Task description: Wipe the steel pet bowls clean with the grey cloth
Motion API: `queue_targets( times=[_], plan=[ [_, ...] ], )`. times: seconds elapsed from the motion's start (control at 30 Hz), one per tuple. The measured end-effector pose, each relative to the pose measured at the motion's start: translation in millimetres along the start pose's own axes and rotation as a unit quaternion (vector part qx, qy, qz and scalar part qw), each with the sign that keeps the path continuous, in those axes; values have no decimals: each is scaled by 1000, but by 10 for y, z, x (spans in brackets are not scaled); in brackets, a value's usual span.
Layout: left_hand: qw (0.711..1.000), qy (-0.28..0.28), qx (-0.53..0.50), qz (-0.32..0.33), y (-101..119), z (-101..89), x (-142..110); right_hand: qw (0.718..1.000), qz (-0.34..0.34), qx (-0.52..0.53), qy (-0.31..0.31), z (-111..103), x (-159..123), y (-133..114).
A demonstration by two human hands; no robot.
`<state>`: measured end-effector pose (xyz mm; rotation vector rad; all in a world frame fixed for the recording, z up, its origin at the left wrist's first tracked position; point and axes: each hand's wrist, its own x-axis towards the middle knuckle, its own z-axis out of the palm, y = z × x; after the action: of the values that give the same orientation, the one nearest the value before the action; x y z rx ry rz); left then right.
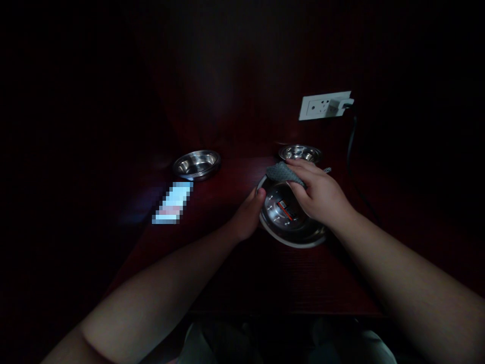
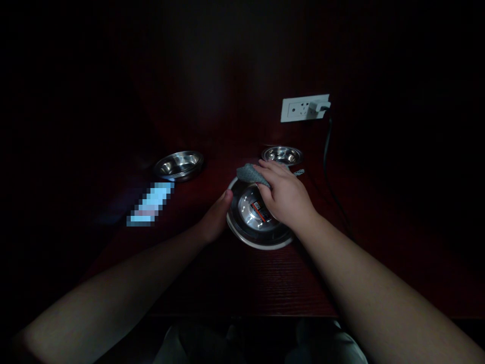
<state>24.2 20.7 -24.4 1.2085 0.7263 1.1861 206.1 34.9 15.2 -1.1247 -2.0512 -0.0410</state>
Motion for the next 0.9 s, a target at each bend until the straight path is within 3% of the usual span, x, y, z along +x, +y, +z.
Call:
queue_targets(
  times=[0.33, 0.6, 0.9],
  plan=[
    [999, -38, 11, 36, 26, 9, 6, 998, -57, 7, -35, 22, -31, -71],
    [996, -79, -43, -30, -91, -39, 42, 995, -80, 25, -46, 32, -43, -140],
    [995, -73, -53, -44, -141, -57, 41, 992, -97, 43, -75, 20, -58, -176]
  ],
)
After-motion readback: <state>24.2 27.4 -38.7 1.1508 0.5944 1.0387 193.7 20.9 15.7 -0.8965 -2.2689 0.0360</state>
